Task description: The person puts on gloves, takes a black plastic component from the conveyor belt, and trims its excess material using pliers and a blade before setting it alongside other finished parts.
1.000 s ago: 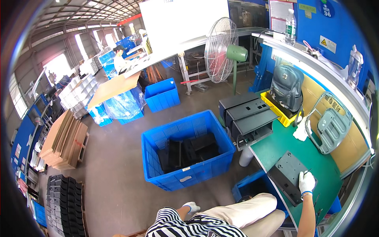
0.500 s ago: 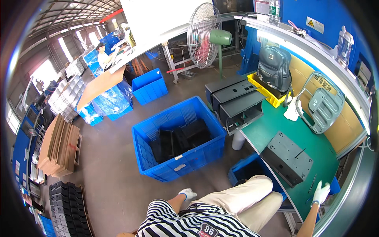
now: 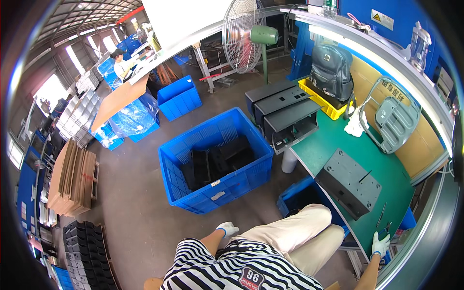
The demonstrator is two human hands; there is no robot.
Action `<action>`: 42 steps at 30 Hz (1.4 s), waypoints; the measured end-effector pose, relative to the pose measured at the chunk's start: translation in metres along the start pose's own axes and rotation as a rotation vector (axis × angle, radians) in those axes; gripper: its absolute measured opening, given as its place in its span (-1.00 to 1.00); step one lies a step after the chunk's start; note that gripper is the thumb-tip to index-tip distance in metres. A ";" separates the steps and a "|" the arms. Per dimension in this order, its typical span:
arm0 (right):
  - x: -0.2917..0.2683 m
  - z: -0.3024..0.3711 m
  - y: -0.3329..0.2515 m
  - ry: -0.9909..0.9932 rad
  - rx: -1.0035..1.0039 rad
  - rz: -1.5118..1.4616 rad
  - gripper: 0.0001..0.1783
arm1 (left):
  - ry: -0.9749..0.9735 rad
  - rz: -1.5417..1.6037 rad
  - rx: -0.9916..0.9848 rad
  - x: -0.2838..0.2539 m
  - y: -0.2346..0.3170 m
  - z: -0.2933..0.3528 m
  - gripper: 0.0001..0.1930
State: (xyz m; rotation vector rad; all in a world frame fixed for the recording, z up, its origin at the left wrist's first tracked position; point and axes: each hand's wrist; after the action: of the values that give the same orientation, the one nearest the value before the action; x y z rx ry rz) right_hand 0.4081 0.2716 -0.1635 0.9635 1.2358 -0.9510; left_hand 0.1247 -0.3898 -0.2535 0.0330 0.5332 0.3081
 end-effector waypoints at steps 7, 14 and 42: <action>-0.028 -0.006 -0.001 -0.113 -0.170 -0.022 -0.09 | 0.017 0.019 -0.048 0.009 -0.020 -0.002 -0.52; -0.026 -0.043 -0.010 -0.184 -0.230 -0.046 -0.42 | 0.129 0.061 0.040 0.010 -0.014 -0.018 -0.48; -0.059 0.015 -0.029 -0.126 0.144 -0.502 -0.33 | 0.304 0.253 0.565 -0.086 0.143 0.000 -0.68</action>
State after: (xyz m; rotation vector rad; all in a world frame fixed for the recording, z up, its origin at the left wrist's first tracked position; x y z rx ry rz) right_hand 0.3796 0.2514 -0.1054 0.6982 1.3420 -1.4873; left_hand 0.0147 -0.2791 -0.1954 0.6122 0.9085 0.4039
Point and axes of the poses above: each hand's wrist, its own z-axis away from the middle knuckle, its own x-axis out of the palm, y = z × x, and after that the axes turned 11 degrees about -x, right-handed
